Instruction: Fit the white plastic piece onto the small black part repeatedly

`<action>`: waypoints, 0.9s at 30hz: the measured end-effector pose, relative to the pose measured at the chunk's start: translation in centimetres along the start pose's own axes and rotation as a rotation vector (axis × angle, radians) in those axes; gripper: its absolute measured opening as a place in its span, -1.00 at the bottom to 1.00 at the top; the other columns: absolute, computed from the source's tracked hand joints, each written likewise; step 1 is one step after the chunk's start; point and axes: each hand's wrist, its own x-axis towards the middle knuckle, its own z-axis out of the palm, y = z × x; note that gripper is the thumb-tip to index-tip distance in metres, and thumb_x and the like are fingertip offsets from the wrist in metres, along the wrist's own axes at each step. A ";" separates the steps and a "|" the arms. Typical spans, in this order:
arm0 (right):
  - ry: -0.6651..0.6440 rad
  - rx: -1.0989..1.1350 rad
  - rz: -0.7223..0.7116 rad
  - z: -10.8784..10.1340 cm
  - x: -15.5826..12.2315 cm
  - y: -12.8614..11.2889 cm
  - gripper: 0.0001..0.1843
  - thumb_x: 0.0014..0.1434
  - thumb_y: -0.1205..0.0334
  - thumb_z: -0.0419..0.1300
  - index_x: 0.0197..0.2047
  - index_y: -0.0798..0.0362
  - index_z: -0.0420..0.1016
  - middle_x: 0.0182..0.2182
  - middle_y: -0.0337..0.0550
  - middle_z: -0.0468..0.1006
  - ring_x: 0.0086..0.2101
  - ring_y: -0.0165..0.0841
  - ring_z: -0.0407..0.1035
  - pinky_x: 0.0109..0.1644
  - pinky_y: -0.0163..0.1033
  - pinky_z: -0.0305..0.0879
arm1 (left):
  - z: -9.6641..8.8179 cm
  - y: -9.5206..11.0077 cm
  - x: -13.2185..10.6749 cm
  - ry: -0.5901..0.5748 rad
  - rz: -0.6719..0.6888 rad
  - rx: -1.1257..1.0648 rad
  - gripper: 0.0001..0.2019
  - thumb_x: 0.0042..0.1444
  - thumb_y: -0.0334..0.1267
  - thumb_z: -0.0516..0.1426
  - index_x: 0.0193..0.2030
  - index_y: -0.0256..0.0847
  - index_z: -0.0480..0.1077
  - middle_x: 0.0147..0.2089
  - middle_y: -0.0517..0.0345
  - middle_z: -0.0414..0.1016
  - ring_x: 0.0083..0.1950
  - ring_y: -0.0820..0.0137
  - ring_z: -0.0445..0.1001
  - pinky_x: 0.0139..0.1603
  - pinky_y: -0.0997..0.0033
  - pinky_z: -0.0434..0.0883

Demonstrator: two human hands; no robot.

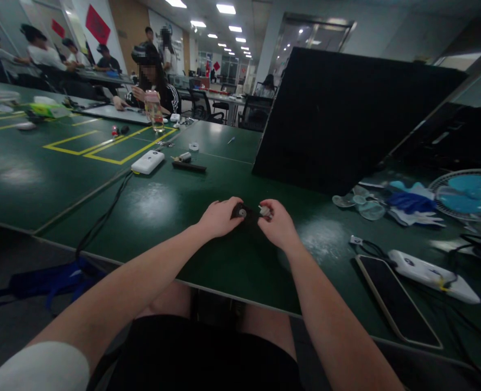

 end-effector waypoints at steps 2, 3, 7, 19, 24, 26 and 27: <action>-0.030 0.030 -0.042 0.1 -0.1 -0.1 -0.54 0.14 0.35 0.18 0.13 -0.01 0.46 0.03 -0.05 0.52 -0.11 -0.25 0.48 -0.05 -0.12 0.47 | -0.1 0.0 -0.1 0.009 -0.025 0.005 -0.57 0.21 -0.14 0.20 0.21 -0.09 0.35 0.06 -0.03 0.58 0.09 0.06 0.54 0.30 -0.01 0.33; -0.039 0.027 -0.061 0.1 -0.2 -0.2 -0.56 0.16 0.35 0.16 0.12 -0.02 0.48 0.04 -0.07 0.53 -0.08 -0.25 0.48 -0.01 -0.11 0.47 | -0.1 0.0 -0.1 0.013 -0.032 0.007 -0.57 0.21 -0.13 0.20 0.21 -0.09 0.35 0.05 -0.03 0.59 0.09 0.06 0.54 0.30 -0.01 0.32; -0.067 0.041 -0.086 0.0 -0.4 -0.6 -0.52 0.21 0.32 0.19 0.21 -0.05 0.44 0.06 -0.09 0.56 -0.05 -0.24 0.50 0.03 -0.08 0.47 | -0.2 0.0 -0.1 0.034 -0.041 0.030 -0.56 0.21 -0.10 0.20 0.21 -0.09 0.35 0.05 -0.03 0.59 0.09 0.05 0.55 0.32 -0.04 0.30; 0.007 0.038 -0.143 0.1 -0.5 -1.1 -0.68 0.26 0.27 0.20 0.08 -0.01 0.56 -0.06 -0.10 0.65 -0.11 -0.26 0.55 0.03 -0.09 0.48 | 0.0 0.0 0.0 0.026 -0.032 0.055 -0.55 0.19 -0.14 0.21 0.21 -0.10 0.35 0.07 -0.03 0.59 0.08 0.05 0.55 0.25 0.02 0.37; 0.017 0.042 -0.100 0.4 -0.5 -1.4 -0.73 0.24 0.24 0.25 0.02 0.00 0.57 -0.14 -0.11 0.67 -0.15 -0.27 0.57 -0.04 -0.13 0.49 | -0.1 0.0 -0.1 -0.019 -0.026 -0.002 -0.57 0.19 -0.10 0.22 0.18 -0.08 0.35 -0.01 -0.01 0.60 -0.03 0.09 0.58 0.03 0.15 0.47; 0.033 0.007 -0.068 0.4 -0.5 -1.5 -0.75 0.23 0.19 0.29 -0.02 0.00 0.59 -0.19 -0.13 0.67 -0.21 -0.27 0.57 -0.11 -0.16 0.49 | 0.0 -0.1 -0.1 -0.023 -0.026 -0.011 -0.57 0.18 -0.10 0.22 0.18 -0.07 0.34 -0.03 0.00 0.60 -0.04 0.09 0.59 0.00 0.15 0.48; 0.036 -0.019 -0.051 0.4 -0.5 -1.6 -0.75 0.22 0.15 0.30 -0.04 0.00 0.59 -0.22 -0.14 0.67 -0.25 -0.28 0.56 -0.16 -0.17 0.48 | 0.0 -0.1 -0.1 -0.023 -0.025 -0.012 -0.57 0.18 -0.10 0.22 0.18 -0.06 0.34 -0.04 0.00 0.61 -0.04 0.09 0.59 -0.01 0.15 0.48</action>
